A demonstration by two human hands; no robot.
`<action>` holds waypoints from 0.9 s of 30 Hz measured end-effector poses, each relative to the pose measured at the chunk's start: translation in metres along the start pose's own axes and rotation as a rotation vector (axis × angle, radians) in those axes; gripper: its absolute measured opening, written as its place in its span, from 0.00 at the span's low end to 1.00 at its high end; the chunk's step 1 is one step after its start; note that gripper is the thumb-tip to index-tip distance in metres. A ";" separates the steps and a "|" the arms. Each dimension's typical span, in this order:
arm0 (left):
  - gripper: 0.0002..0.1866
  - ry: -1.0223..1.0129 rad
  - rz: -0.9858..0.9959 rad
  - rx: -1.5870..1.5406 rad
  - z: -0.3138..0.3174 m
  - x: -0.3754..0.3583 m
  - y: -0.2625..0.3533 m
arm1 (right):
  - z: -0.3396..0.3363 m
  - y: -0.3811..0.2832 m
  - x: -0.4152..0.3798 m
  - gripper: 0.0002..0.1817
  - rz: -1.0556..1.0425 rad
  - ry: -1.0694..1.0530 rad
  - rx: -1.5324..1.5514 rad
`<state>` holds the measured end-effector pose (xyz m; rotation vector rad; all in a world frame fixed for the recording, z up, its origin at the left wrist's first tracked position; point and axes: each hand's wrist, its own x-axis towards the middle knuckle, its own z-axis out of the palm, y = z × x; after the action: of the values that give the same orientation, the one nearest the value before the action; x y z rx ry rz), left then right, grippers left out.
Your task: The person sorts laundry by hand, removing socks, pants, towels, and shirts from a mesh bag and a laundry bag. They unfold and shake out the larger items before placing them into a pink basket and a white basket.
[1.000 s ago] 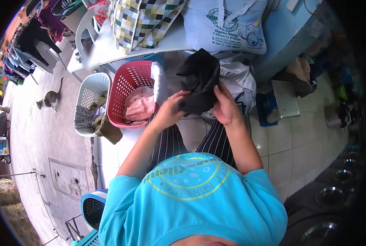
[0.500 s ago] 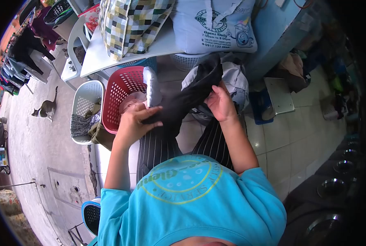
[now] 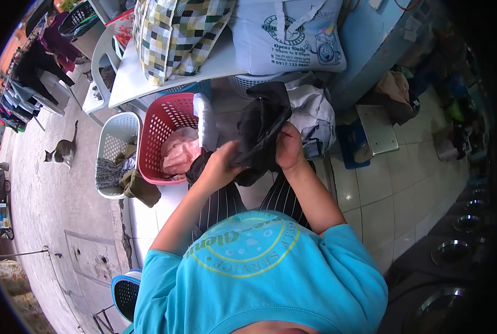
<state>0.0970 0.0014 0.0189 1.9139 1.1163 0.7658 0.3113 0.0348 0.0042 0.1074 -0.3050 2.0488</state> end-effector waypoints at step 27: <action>0.35 1.262 -0.118 0.049 -0.307 -0.090 -0.135 | -0.205 -0.128 -0.023 0.31 -0.046 1.747 -1.875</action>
<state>-0.2435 0.0611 0.0526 1.2560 1.9164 1.9892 0.4457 0.1264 -0.1763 -2.4142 -0.8049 0.4684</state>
